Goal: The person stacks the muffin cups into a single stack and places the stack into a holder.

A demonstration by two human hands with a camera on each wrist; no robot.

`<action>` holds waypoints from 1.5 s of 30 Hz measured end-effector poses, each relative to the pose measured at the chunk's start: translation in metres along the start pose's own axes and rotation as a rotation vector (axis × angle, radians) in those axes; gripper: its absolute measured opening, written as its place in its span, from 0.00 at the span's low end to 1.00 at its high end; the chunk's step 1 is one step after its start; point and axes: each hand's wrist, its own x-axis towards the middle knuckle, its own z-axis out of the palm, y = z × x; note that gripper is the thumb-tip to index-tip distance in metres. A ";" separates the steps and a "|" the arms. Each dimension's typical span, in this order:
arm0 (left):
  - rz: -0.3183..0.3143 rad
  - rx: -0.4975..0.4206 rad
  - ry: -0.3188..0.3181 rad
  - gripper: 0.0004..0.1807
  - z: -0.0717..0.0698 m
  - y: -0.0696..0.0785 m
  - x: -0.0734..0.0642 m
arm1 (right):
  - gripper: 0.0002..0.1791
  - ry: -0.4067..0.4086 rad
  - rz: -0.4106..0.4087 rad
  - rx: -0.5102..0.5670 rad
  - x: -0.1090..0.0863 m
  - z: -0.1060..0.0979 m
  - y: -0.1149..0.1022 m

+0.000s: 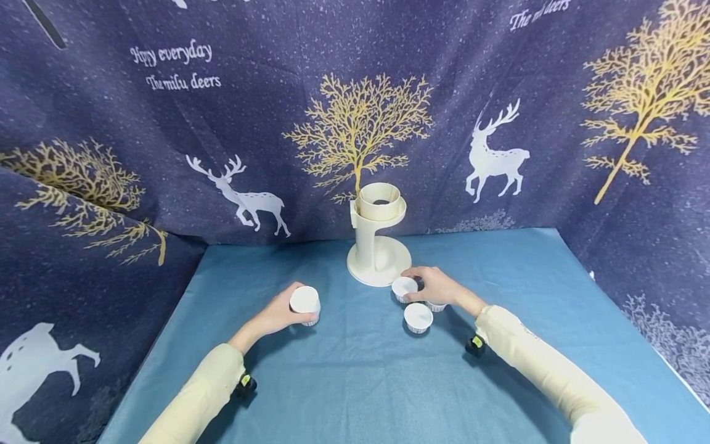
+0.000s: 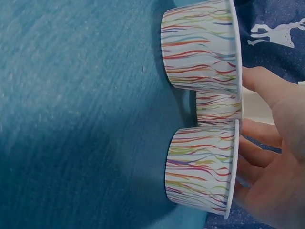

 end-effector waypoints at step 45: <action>-0.042 0.037 0.014 0.34 0.001 0.002 0.000 | 0.13 0.122 -0.097 0.006 0.016 0.020 -0.052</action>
